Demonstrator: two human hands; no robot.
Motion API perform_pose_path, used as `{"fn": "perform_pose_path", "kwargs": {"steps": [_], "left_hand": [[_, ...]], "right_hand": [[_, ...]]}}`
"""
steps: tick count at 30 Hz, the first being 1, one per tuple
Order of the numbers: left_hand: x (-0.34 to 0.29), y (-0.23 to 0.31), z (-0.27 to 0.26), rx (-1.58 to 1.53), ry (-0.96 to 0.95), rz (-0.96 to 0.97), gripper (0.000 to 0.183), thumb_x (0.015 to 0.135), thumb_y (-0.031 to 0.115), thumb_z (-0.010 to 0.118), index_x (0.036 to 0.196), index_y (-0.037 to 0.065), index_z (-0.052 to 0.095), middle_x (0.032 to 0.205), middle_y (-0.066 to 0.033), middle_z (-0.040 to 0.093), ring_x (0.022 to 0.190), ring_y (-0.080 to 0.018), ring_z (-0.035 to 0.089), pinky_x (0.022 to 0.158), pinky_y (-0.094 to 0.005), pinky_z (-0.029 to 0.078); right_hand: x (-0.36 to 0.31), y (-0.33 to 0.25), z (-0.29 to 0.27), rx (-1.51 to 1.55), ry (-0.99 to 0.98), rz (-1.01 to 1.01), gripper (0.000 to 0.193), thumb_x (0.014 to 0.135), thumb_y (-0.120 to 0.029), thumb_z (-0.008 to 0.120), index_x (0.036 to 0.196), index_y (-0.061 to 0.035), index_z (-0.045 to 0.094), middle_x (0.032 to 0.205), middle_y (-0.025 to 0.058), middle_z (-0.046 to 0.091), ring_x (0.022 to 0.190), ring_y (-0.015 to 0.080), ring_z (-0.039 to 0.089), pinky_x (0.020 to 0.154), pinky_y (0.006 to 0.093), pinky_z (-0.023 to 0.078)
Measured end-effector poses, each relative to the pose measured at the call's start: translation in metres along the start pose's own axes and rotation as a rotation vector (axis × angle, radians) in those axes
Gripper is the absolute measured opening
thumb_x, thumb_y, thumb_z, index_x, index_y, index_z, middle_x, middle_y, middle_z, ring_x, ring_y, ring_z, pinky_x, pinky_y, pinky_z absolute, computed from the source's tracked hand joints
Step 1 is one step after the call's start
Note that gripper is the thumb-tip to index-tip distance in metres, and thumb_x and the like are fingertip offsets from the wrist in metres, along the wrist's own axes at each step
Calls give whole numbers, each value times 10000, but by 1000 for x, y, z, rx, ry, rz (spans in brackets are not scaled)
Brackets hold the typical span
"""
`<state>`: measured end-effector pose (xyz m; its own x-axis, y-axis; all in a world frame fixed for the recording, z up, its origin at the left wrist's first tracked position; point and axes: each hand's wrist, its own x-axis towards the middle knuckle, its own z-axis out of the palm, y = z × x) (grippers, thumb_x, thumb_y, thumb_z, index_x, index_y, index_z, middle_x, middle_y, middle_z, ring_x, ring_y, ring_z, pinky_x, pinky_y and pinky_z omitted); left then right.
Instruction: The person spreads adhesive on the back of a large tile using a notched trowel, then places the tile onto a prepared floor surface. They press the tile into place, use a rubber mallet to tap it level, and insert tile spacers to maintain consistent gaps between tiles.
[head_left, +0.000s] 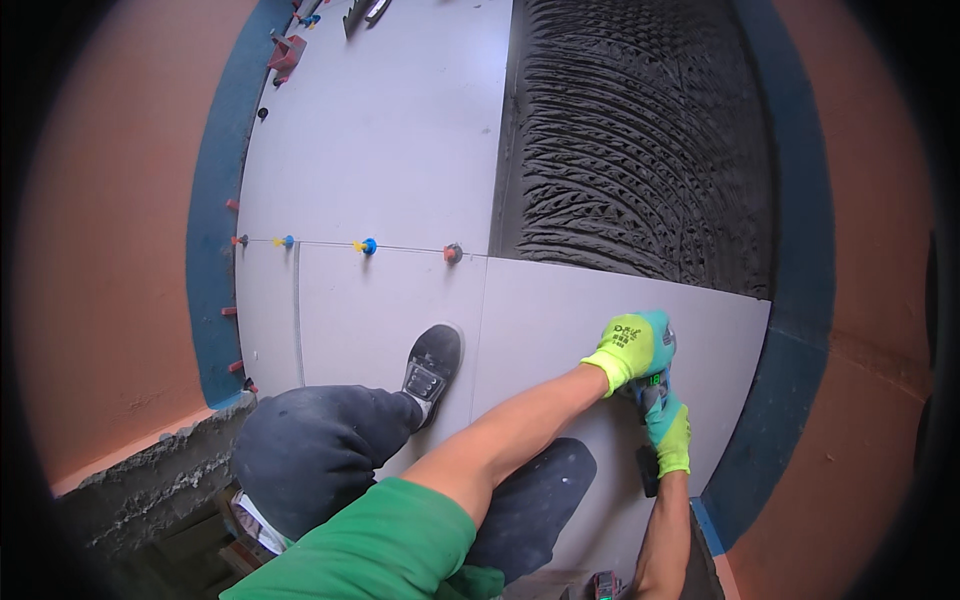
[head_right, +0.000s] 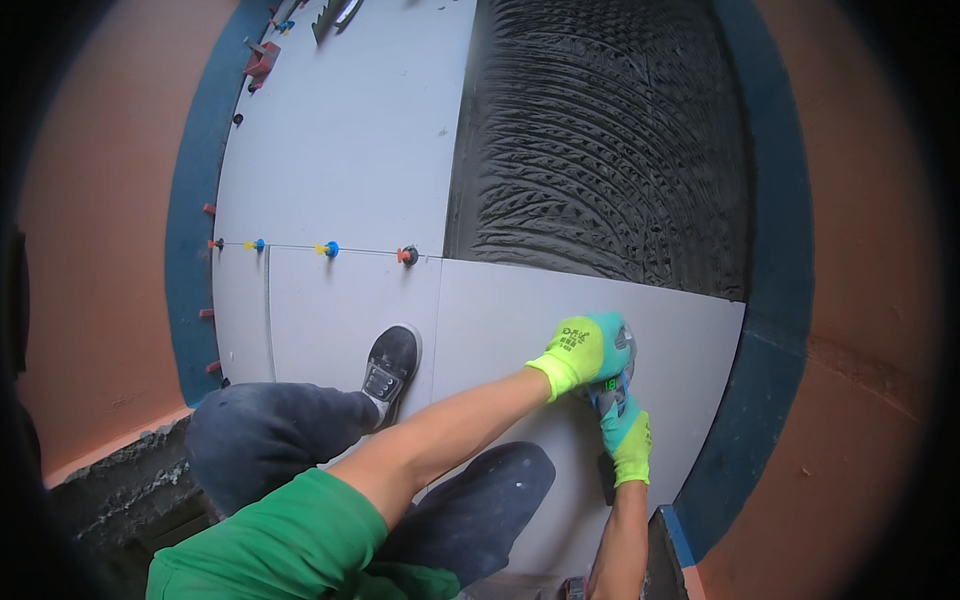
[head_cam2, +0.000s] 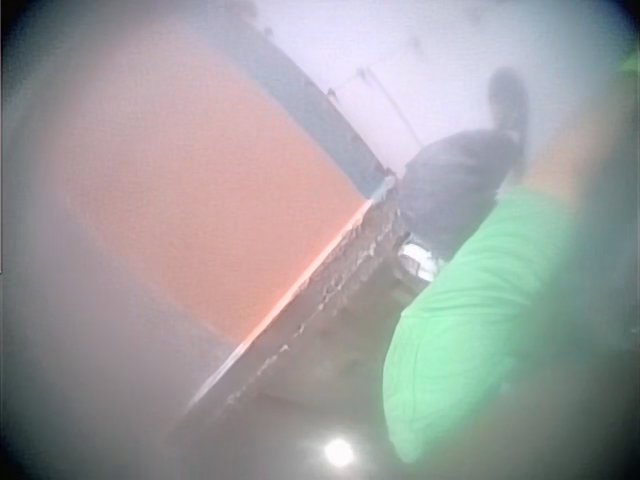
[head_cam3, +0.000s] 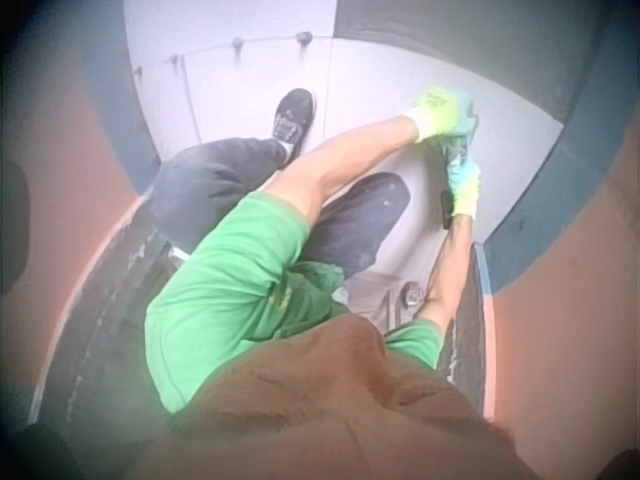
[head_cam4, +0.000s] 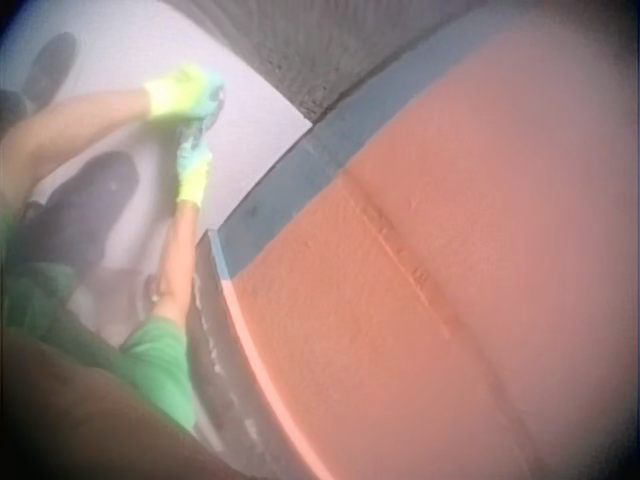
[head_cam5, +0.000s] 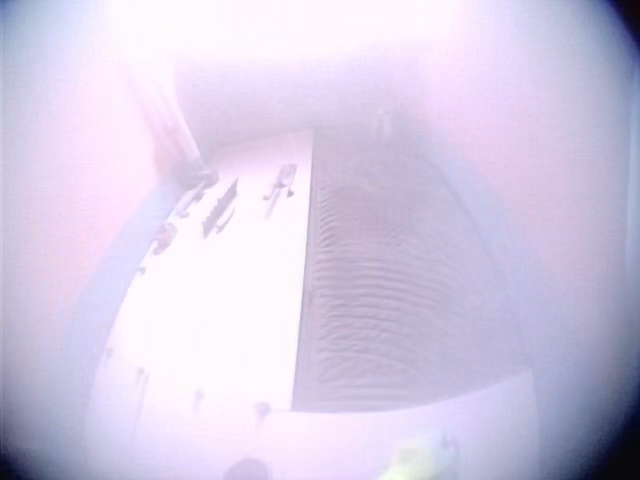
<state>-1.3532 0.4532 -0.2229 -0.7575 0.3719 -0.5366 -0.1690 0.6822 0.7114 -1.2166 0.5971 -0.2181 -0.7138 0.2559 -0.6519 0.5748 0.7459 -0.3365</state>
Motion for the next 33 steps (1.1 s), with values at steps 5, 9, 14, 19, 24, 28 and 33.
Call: {"fn": "perform_pose_path", "kwargs": {"steps": [5, 9, 14, 19, 24, 28, 33], "left_hand": [[-1, 1, 3, -17, 55, -7, 290, 832, 305, 626, 999, 84, 713, 928, -201, 717, 868, -408, 690, 785, -473, 547], [-2, -2, 1, -33, 57, -10, 295, 833, 311, 626, 1017, 93, 703, 957, -200, 717, 887, -407, 688, 791, -473, 545], [-6, -6, -3, 1, 71, 2, 283, 827, 310, 631, 993, 88, 688, 961, -199, 713, 892, -408, 683, 792, -474, 541], [-12, -10, -7, 12, 108, 7, 278, 816, 276, 604, 988, 85, 707, 951, -195, 721, 874, -408, 691, 791, -476, 549], [-15, -14, -11, 39, 110, 15, 279, 811, 297, 621, 967, 81, 705, 936, -195, 721, 864, -404, 693, 783, -478, 548], [-17, -15, -13, 30, 125, 22, 286, 810, 313, 633, 949, 74, 707, 920, -200, 720, 857, -406, 693, 778, -478, 549], [-18, -11, -17, 36, 97, 6, 282, 816, 301, 628, 952, 69, 712, 927, -206, 719, 865, -405, 694, 787, -469, 552]], "right_hand": [[3, 16, 12, 20, 29, -42, 401, 936, -399, 552, 967, -11, 646, 788, 287, 645, 753, 504, 628, 627, 573, 471], [2, 14, 15, 62, 35, -51, 397, 937, -400, 549, 965, -12, 631, 771, 284, 642, 741, 505, 625, 619, 573, 467], [-1, 2, 14, 17, 64, -118, 383, 940, -386, 532, 954, -16, 630, 758, 278, 640, 734, 504, 622, 614, 572, 465], [-4, -3, 19, -33, 104, -144, 355, 935, -364, 525, 938, -23, 626, 742, 273, 637, 720, 504, 619, 610, 573, 463], [-5, -4, 27, 2, 118, -164, 345, 926, -359, 530, 917, -27, 621, 736, 272, 638, 718, 502, 622, 615, 572, 468], [-5, -5, 28, -23, 104, -160, 345, 920, -360, 541, 932, -28, 633, 737, 277, 637, 728, 502, 625, 622, 574, 472], [-7, -8, 25, 18, 113, -181, 352, 914, -360, 548, 950, -24, 644, 741, 277, 639, 732, 503, 625, 625, 578, 472]]}}
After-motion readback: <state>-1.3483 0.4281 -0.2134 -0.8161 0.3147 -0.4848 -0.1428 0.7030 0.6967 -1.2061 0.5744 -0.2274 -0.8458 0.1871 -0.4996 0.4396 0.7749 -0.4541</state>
